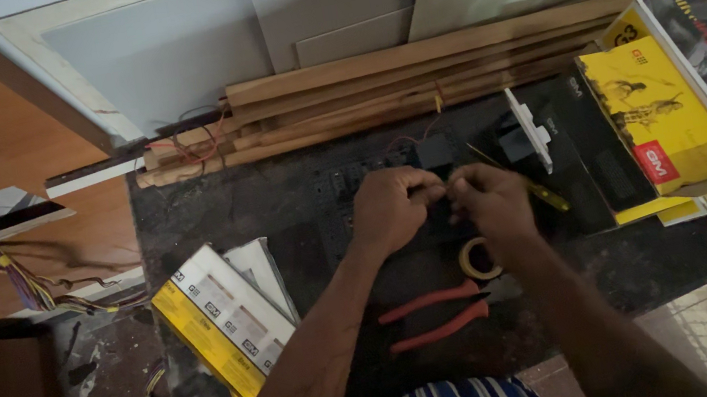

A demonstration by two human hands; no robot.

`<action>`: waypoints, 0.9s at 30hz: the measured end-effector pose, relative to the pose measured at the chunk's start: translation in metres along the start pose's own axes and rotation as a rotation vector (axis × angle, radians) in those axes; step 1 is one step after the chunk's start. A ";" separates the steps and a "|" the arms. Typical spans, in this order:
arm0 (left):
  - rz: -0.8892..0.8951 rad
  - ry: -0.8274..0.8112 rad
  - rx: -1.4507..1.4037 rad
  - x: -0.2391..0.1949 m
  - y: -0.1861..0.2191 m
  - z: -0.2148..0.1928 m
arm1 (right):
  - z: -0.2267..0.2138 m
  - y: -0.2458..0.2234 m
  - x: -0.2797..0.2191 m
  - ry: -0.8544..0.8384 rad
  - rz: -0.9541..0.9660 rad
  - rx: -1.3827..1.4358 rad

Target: The person connects wires into an electrical switchboard by hand and using a screwdriver, then applies adhesive tape and secures the components into the panel.

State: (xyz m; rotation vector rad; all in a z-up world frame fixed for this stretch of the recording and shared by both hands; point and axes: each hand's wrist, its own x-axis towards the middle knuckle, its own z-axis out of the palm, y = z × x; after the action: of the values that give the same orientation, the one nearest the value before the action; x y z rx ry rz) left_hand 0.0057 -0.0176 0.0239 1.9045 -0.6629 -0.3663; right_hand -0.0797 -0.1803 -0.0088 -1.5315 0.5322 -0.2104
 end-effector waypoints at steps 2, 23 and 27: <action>0.054 0.013 0.016 0.000 0.001 -0.003 | 0.005 0.000 0.002 0.051 -0.018 -0.057; 0.320 0.077 0.270 -0.018 -0.017 -0.020 | -0.057 -0.043 -0.060 0.273 -0.382 -1.115; 0.321 0.072 0.303 -0.029 -0.024 -0.028 | -0.051 -0.085 -0.080 0.346 -0.241 -0.740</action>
State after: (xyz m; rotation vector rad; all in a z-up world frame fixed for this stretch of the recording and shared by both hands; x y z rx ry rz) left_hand 0.0040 0.0278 0.0119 2.0384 -1.0033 0.0091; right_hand -0.1557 -0.1934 0.0928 -2.3040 0.7467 -0.5106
